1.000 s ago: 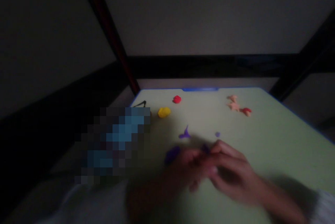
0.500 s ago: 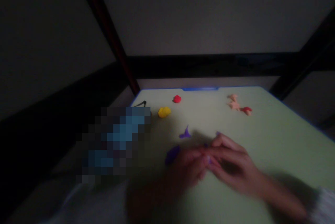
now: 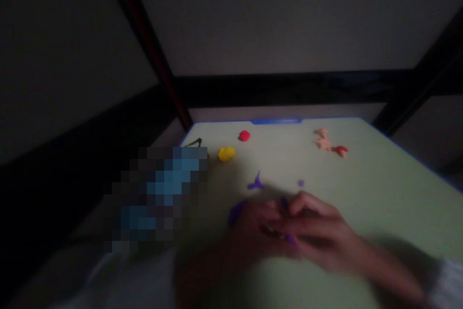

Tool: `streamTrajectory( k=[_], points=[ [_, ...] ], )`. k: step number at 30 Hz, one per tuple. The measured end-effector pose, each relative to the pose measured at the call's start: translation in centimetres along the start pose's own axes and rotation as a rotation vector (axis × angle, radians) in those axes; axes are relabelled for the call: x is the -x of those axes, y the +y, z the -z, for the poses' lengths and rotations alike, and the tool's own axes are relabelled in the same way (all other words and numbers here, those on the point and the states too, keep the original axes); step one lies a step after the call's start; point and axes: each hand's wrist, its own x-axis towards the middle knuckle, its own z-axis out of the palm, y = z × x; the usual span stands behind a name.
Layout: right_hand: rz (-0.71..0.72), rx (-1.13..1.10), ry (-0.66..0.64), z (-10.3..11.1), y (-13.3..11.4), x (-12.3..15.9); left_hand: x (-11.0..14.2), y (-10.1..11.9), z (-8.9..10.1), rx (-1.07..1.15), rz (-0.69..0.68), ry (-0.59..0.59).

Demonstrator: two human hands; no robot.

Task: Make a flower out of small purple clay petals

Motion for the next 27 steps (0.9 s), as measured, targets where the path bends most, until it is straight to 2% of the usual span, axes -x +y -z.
streamTrajectory(
  k=[3, 7, 11, 15, 21, 27],
  points=[
    [0.022, 0.028, 0.027, -0.3, 0.1, 0.1, 0.0, 0.2, -0.2, 0.018, -0.041, 0.064],
    [0.026, 0.041, 0.025, -0.3, 0.0, 0.2, 0.0, 0.4, -0.2, -0.021, -0.090, 0.069],
    [-0.045, 0.015, -0.004, 0.1, -0.1, 0.0, 0.2, 0.5, -0.1, -0.024, -0.018, 0.077],
    [-0.098, 0.017, 0.042, 0.3, -0.1, -0.2, 0.5, 0.4, 0.0, 0.012, 0.091, 0.061],
    [-0.126, -0.036, 0.087, -0.1, 0.3, -0.3, 0.3, 0.4, -0.4, 0.073, 0.113, 0.005],
    [-0.109, -0.076, -0.014, 0.1, 0.1, -0.4, 1.0, 0.4, -0.7, -0.167, 0.007, 0.043]
  ],
)
